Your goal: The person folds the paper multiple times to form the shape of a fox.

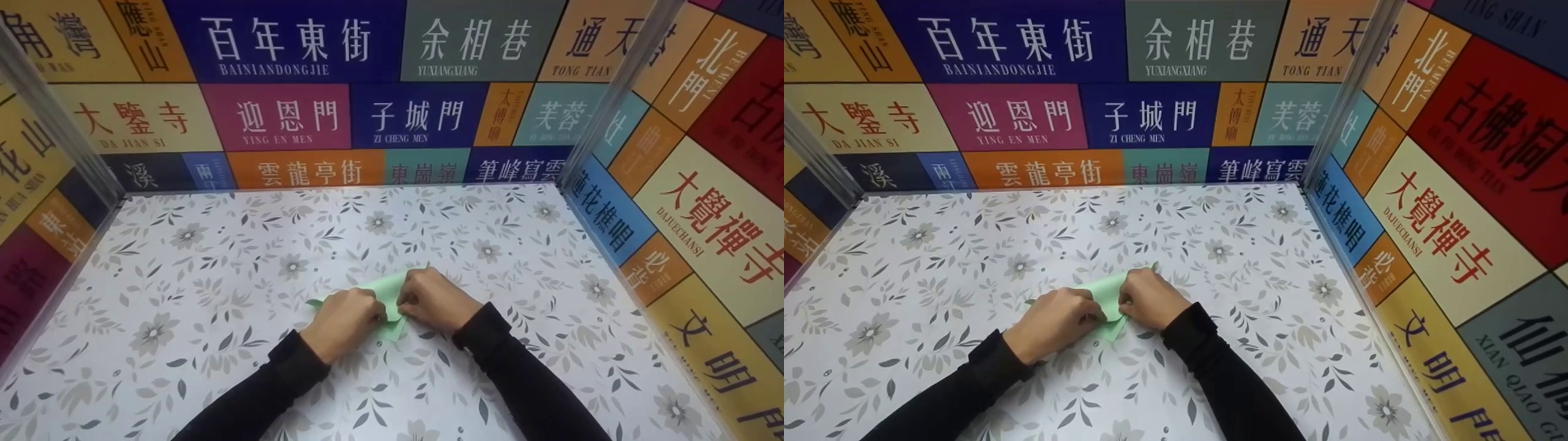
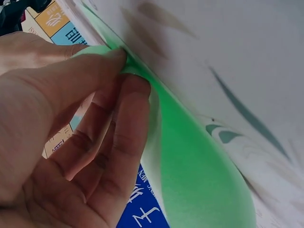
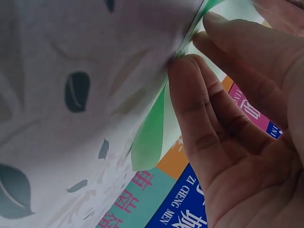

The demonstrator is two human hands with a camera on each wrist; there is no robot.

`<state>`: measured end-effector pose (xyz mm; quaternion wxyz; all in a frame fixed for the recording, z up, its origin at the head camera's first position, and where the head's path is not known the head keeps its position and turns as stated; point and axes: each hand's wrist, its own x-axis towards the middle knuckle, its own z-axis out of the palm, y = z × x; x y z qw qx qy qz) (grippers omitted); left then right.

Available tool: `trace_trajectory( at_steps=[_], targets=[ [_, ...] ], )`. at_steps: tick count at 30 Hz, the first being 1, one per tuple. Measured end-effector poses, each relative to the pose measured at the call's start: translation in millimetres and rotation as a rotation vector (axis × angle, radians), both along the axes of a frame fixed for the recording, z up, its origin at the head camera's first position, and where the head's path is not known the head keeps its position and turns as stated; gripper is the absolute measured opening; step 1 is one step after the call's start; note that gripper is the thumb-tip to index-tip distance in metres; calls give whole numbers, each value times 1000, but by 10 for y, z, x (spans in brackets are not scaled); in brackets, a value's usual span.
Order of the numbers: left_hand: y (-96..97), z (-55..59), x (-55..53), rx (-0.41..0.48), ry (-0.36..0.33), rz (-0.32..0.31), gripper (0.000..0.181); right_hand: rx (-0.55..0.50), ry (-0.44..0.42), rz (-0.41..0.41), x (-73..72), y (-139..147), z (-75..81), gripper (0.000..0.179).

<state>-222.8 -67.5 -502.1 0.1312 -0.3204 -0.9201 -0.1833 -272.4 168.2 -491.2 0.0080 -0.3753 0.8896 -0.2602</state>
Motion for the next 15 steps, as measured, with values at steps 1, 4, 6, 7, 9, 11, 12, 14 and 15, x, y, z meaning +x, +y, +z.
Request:
trace_trajectory(
  at_steps=[1,4,6,7,9,11,12,14,15],
  targets=[
    [-7,8,-2,3,-15,-4,4,0,2,0,0,-1,2,9],
    [-27,28,-6,12,-50,-15,7,-5,8,4,2,-1,8,8],
    [-40,35,-10,16,-52,-21,11,-6,9,4,3,-1,12,8],
    [-48,38,-12,16,-50,-22,13,-6,9,3,4,-1,15,8],
    [-60,41,-21,9,-28,-24,20,-4,3,-1,5,-2,20,8],
    [-72,42,-31,-8,1,-11,28,-2,-1,-4,5,-1,19,8],
    [-79,45,-37,-19,15,-2,32,-2,-5,-5,7,-2,20,8],
    [-92,50,-50,-32,28,15,39,-4,-8,-3,4,-3,16,7],
    [-100,56,-54,-35,20,23,43,-3,-4,2,3,-2,13,7]
  ],
)
